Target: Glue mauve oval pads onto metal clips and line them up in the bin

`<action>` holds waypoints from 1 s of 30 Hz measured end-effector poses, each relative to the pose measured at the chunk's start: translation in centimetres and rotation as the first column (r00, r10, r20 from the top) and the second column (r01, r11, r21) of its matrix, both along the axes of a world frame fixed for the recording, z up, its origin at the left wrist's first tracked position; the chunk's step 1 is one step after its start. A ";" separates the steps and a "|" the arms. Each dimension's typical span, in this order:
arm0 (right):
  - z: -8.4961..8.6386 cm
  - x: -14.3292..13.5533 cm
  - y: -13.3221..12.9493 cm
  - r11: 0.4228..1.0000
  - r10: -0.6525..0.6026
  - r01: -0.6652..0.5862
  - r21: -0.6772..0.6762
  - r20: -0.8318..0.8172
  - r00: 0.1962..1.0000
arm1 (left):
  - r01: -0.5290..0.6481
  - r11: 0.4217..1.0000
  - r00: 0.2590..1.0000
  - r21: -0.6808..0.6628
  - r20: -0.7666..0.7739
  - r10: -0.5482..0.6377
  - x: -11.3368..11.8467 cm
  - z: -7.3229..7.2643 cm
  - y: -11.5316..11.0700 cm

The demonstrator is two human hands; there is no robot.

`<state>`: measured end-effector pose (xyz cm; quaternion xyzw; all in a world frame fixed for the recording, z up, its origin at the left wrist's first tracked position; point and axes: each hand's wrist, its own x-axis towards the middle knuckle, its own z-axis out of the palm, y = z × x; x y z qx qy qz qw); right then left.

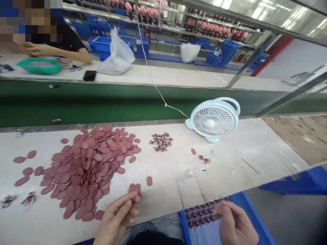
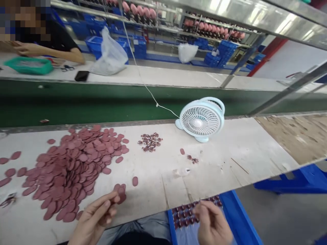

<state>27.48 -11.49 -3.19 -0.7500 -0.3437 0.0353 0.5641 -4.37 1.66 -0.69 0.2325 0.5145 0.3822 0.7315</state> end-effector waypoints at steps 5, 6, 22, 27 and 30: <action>2.7 -7.0 14.3 0.796 0.604 -0.561 -0.226 0.243 0.759 | -0.029 0.997 0.984 -0.074 0.173 0.042 1.1 1.4 -0.5; 2.4 -7.5 17.1 0.779 0.626 -0.575 -0.248 0.280 0.728 | -0.032 0.997 0.979 -0.065 0.200 0.045 1.0 1.4 -0.6; -2.3 -8.0 15.2 0.689 0.721 -0.497 -0.527 0.430 0.543 | -0.226 0.971 0.954 -0.079 0.182 0.237 -0.7 0.1 0.3; -0.9 -7.7 10.6 0.808 0.571 -0.542 -0.231 0.079 0.817 | -0.154 0.984 0.975 -0.094 0.145 0.166 -0.2 0.2 0.6; -0.1 -6.6 8.8 0.909 0.392 -0.393 0.135 -0.592 0.704 | -0.136 0.988 0.976 -0.068 0.160 0.145 0.3 0.0 0.5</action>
